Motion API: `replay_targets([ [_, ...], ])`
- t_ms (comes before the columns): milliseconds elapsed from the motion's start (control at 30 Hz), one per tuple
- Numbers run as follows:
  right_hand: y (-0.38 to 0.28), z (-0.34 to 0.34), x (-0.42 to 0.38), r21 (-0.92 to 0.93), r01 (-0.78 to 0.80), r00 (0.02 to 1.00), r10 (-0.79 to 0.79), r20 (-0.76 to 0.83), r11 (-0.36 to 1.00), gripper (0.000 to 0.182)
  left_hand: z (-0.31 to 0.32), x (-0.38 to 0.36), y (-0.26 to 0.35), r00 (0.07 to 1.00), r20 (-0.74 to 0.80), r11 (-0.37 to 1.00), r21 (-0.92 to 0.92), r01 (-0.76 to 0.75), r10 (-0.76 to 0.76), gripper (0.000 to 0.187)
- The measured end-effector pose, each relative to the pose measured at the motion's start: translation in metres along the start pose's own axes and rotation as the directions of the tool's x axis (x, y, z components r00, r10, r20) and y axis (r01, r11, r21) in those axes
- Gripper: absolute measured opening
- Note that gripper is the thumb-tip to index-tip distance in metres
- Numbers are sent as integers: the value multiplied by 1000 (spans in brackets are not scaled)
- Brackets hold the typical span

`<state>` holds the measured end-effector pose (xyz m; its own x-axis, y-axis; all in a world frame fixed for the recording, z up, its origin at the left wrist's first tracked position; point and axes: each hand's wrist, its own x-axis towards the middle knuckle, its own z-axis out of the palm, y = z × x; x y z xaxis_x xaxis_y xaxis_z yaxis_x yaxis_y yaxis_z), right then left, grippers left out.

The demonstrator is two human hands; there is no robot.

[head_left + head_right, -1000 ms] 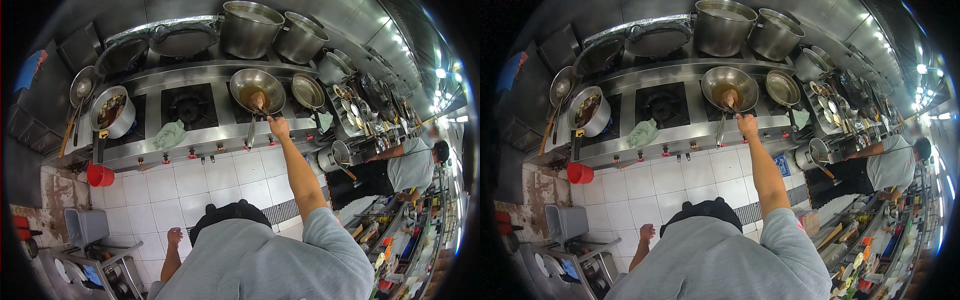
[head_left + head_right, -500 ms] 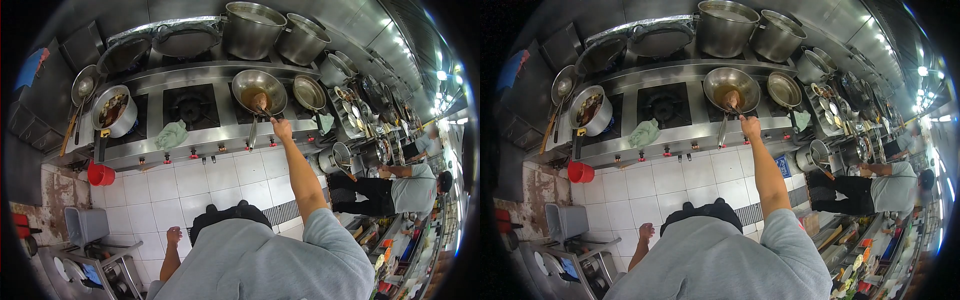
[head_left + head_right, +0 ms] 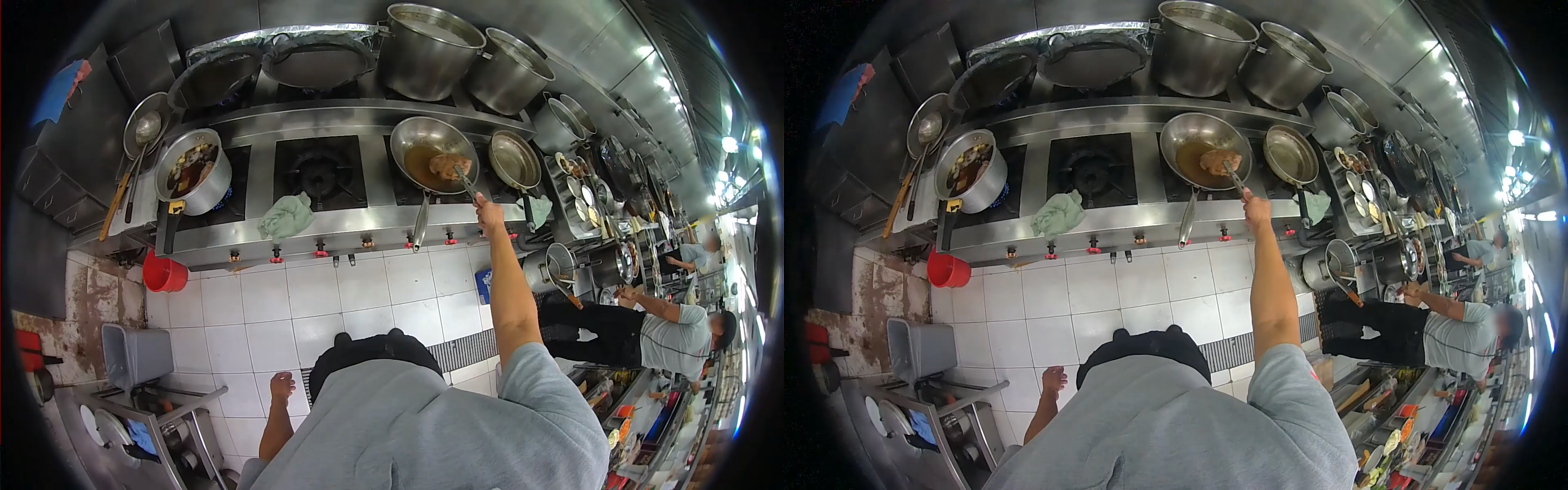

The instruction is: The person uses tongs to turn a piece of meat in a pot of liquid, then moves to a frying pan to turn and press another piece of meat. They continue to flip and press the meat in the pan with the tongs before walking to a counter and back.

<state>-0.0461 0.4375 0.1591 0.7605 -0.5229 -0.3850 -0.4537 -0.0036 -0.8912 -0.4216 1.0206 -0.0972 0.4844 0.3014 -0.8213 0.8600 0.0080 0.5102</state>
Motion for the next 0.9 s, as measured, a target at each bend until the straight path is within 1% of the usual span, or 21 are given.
replay_targets([
  [133, -8, -13, 4, 51, -47, 998, 44, 53, 998, 31, 3, 5, -2, 999, 33, 1000, 16, 26, -27, 24],
  [200, -10, -17, 8, 111, -64, 995, 54, 84, 992, 31, 8, 6, 1, 1000, 23, 1000, 23, -12, 11, 24],
  [233, -13, -19, 11, 103, -63, 995, 54, 89, 993, 31, 14, 6, 3, 1000, 23, 1000, 16, -6, 6, 24],
  [300, -20, -22, 13, 155, -154, 985, 140, 102, 976, 31, 23, 4, 10, 1000, -4, 1000, -2, -17, 17, 23],
  [367, -27, -25, 18, 166, -151, 985, 134, 108, 974, 31, 36, 7, 15, 1000, -14, 1000, -20, -15, 15, 23],
  [433, -31, -32, 22, 176, -151, 985, 133, 110, 973, 31, 47, 10, 12, 998, -4, 996, -66, -65, 65, 22],
  [500, -37, -33, 25, 190, -184, 980, 165, 114, 964, 32, 56, 4, 16, 997, 5, 993, -91, -74, 74, 22],
  [567, -40, -36, 30, 188, -177, 981, 158, 111, 966, 32, 61, 1, 11, 998, -6, 997, -42, -57, 57, 22],
  [633, -40, -41, 38, 223, -215, 972, 187, 141, 951, 26, 63, 1, 1, 999, 2, 997, -69, -45, 45, 22],
  [667, -44, -42, 33, 224, -219, 971, 190, 143, 950, 18, 63, 0, -2, 999, 13, 995, -90, -40, 41, 23],
  [800, -44, -45, 38, 270, -213, 972, 175, 157, 939, 12, 59, -1, -17, 999, 2, 995, -93, -35, 35, 25],
  [900, -45, -47, 41, 217, -260, 957, 221, 187, 941, 14, 55, 1, -26, 1000, 4, 996, -82, -26, 26, 26],
])
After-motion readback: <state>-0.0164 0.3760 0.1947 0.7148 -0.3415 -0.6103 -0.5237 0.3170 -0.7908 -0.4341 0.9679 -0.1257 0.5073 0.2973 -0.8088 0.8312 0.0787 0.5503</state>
